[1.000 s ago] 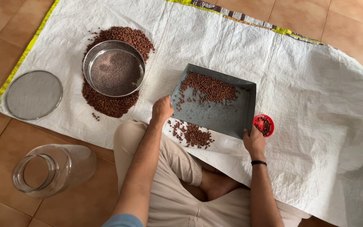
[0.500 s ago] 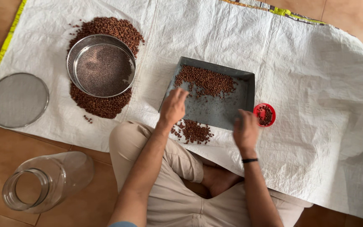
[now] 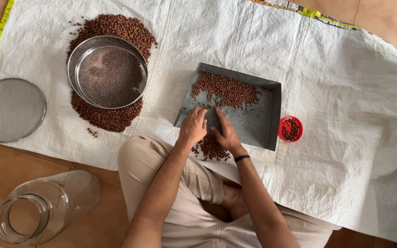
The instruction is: The person sits on the floor and sorts brown seeds from a metal tray by hand, picking out specific items and placing them into a small red container. A metal sieve and a glass jar are also present on the white cloth.
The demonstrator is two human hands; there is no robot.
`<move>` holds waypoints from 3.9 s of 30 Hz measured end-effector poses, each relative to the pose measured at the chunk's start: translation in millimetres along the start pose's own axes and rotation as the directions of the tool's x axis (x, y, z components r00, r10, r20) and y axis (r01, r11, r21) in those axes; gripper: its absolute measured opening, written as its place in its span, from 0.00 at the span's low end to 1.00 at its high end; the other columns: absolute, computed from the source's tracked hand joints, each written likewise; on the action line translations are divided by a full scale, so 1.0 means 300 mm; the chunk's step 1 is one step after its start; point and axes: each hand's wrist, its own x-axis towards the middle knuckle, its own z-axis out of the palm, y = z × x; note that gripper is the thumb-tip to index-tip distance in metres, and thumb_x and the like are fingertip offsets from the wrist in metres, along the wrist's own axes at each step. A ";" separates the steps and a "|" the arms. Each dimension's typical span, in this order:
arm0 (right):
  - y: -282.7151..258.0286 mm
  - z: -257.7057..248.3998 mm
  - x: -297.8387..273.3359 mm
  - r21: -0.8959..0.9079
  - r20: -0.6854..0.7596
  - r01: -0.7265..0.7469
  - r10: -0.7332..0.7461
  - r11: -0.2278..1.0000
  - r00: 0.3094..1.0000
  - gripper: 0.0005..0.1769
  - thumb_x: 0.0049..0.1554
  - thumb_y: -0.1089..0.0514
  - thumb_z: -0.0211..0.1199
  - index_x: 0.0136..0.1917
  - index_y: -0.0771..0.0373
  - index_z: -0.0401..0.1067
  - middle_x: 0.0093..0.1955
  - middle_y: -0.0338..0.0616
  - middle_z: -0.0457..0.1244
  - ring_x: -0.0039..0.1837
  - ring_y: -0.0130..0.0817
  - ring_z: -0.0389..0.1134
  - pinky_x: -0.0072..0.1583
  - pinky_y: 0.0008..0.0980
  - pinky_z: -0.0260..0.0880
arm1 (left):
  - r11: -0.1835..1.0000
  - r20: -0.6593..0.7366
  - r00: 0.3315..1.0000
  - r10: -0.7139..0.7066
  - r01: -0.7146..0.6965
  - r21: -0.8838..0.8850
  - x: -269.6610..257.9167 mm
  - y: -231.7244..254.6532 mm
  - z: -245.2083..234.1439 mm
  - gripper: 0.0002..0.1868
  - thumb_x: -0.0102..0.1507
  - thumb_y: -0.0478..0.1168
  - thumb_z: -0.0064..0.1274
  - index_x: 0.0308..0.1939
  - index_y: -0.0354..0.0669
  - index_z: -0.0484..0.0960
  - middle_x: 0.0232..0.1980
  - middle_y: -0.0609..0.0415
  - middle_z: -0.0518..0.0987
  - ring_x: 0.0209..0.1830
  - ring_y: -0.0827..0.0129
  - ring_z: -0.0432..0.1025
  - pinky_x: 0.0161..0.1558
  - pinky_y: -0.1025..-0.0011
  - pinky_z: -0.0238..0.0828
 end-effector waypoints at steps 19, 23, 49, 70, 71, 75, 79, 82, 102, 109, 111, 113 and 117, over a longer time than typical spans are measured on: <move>-0.073 0.077 0.136 -0.058 0.065 0.162 -0.158 0.985 0.985 0.36 0.61 0.63 0.57 0.80 0.66 0.53 0.84 0.56 0.48 0.86 0.53 0.42 0.82 0.54 0.36 | 0.105 -0.129 0.773 -0.621 -0.081 -0.991 0.113 -0.209 -0.212 0.03 0.66 0.32 0.51 0.42 0.45 0.79 0.40 0.56 0.83 0.29 0.77 0.75 0.31 0.79 0.70; -0.048 0.098 0.082 0.324 0.022 -0.036 0.031 0.945 0.999 0.31 0.62 0.70 0.47 0.78 0.62 0.61 0.81 0.53 0.57 0.83 0.48 0.55 0.82 0.49 0.51 | 0.104 -0.101 0.798 -0.594 -0.048 -0.993 0.109 -0.194 -0.228 0.04 0.66 0.32 0.51 0.42 0.45 0.79 0.41 0.56 0.84 0.30 0.77 0.75 0.31 0.78 0.70; -0.059 0.160 0.103 -0.159 -0.262 -0.094 0.049 0.983 0.964 0.04 0.59 0.62 0.65 0.49 0.58 0.75 0.67 0.39 0.67 0.68 0.43 0.68 0.68 0.43 0.70 | 0.180 -0.040 0.833 -0.552 0.072 -0.981 0.106 -0.153 -0.213 0.06 0.65 0.31 0.47 0.43 0.44 0.78 0.43 0.55 0.82 0.32 0.76 0.74 0.32 0.77 0.71; -0.184 0.193 0.184 0.115 0.115 0.192 -0.205 0.975 0.972 0.05 0.60 0.66 0.62 0.50 0.63 0.67 0.79 0.55 0.56 0.84 0.54 0.48 0.82 0.56 0.41 | 0.160 -0.097 0.859 -0.503 -0.017 -0.987 0.124 -0.163 -0.169 0.06 0.66 0.31 0.47 0.44 0.42 0.78 0.43 0.55 0.82 0.31 0.78 0.73 0.32 0.78 0.70; -0.187 0.192 0.170 0.119 0.129 0.196 -0.211 0.973 0.969 0.06 0.60 0.67 0.62 0.49 0.63 0.67 0.78 0.54 0.58 0.83 0.55 0.49 0.81 0.56 0.42 | 0.156 -0.094 0.858 -0.504 -0.016 -0.988 0.123 -0.163 -0.168 0.06 0.66 0.31 0.47 0.43 0.42 0.78 0.43 0.55 0.83 0.31 0.78 0.73 0.32 0.78 0.70; -0.155 0.172 0.073 0.242 0.157 0.200 -0.242 0.950 0.958 0.06 0.61 0.69 0.60 0.51 0.63 0.68 0.68 0.51 0.66 0.78 0.51 0.61 0.76 0.50 0.60 | 0.139 -0.079 0.856 -0.511 -0.009 -0.990 0.117 -0.163 -0.180 0.05 0.66 0.31 0.48 0.43 0.43 0.78 0.42 0.55 0.83 0.30 0.78 0.73 0.31 0.79 0.69; -0.069 0.148 -0.009 0.470 0.088 0.034 -0.084 0.882 0.993 0.06 0.64 0.68 0.54 0.53 0.61 0.69 0.64 0.47 0.69 0.72 0.47 0.68 0.73 0.51 0.69 | 0.172 -0.066 0.850 -0.523 0.029 -0.985 0.111 -0.151 -0.193 0.06 0.66 0.31 0.48 0.43 0.44 0.78 0.42 0.56 0.83 0.30 0.79 0.73 0.31 0.79 0.69; -0.008 0.085 -0.026 0.510 -0.043 0.020 0.002 0.860 0.999 0.06 0.66 0.68 0.54 0.53 0.60 0.69 0.68 0.46 0.67 0.75 0.48 0.65 0.77 0.55 0.63 | 0.177 -0.066 0.852 -0.520 0.032 -0.984 0.115 -0.152 -0.191 0.06 0.66 0.31 0.48 0.42 0.45 0.78 0.42 0.56 0.83 0.30 0.78 0.74 0.32 0.78 0.70; -0.137 0.172 0.106 0.271 0.087 0.203 -0.234 0.941 0.968 0.07 0.61 0.69 0.59 0.52 0.64 0.66 0.74 0.54 0.62 0.79 0.55 0.56 0.77 0.51 0.53 | 0.200 -0.090 0.856 -0.510 0.016 -0.980 0.145 -0.183 -0.111 0.06 0.65 0.30 0.48 0.42 0.42 0.78 0.41 0.55 0.83 0.29 0.77 0.74 0.30 0.79 0.70; -0.183 0.167 -0.007 0.237 0.323 0.200 -0.271 0.951 0.907 0.08 0.58 0.71 0.60 0.50 0.63 0.69 0.67 0.51 0.66 0.74 0.51 0.64 0.72 0.45 0.64 | 0.168 -0.097 0.887 -0.452 -0.022 -0.986 0.134 -0.194 -0.131 0.06 0.65 0.30 0.48 0.45 0.41 0.76 0.41 0.53 0.82 0.25 0.75 0.76 0.25 0.78 0.71; -0.151 0.106 -0.055 0.278 0.295 0.161 -0.243 0.947 0.924 0.09 0.58 0.72 0.60 0.51 0.63 0.70 0.67 0.50 0.67 0.74 0.49 0.65 0.72 0.45 0.65 | 0.158 -0.114 0.917 -0.381 -0.057 -0.986 0.140 -0.184 -0.137 0.05 0.67 0.32 0.48 0.47 0.40 0.76 0.40 0.53 0.82 0.25 0.74 0.76 0.25 0.78 0.71; -0.109 0.027 -0.106 0.364 0.158 0.136 -0.205 0.922 0.966 0.12 0.56 0.74 0.58 0.52 0.63 0.69 0.67 0.51 0.67 0.75 0.50 0.65 0.73 0.46 0.65 | 0.176 -0.129 0.941 -0.312 -0.076 -0.981 0.134 -0.172 -0.126 0.05 0.68 0.32 0.48 0.48 0.40 0.76 0.40 0.52 0.82 0.25 0.75 0.76 0.26 0.78 0.72; -0.043 -0.072 -0.148 0.282 -0.061 0.138 -0.126 0.949 0.990 0.09 0.60 0.73 0.58 0.52 0.64 0.67 0.73 0.55 0.63 0.79 0.54 0.57 0.74 0.48 0.60 | 0.396 -0.213 0.962 -0.173 -0.130 -0.909 0.132 -0.134 -0.099 0.04 0.70 0.35 0.48 0.47 0.41 0.77 0.42 0.52 0.82 0.33 0.73 0.78 0.29 0.76 0.79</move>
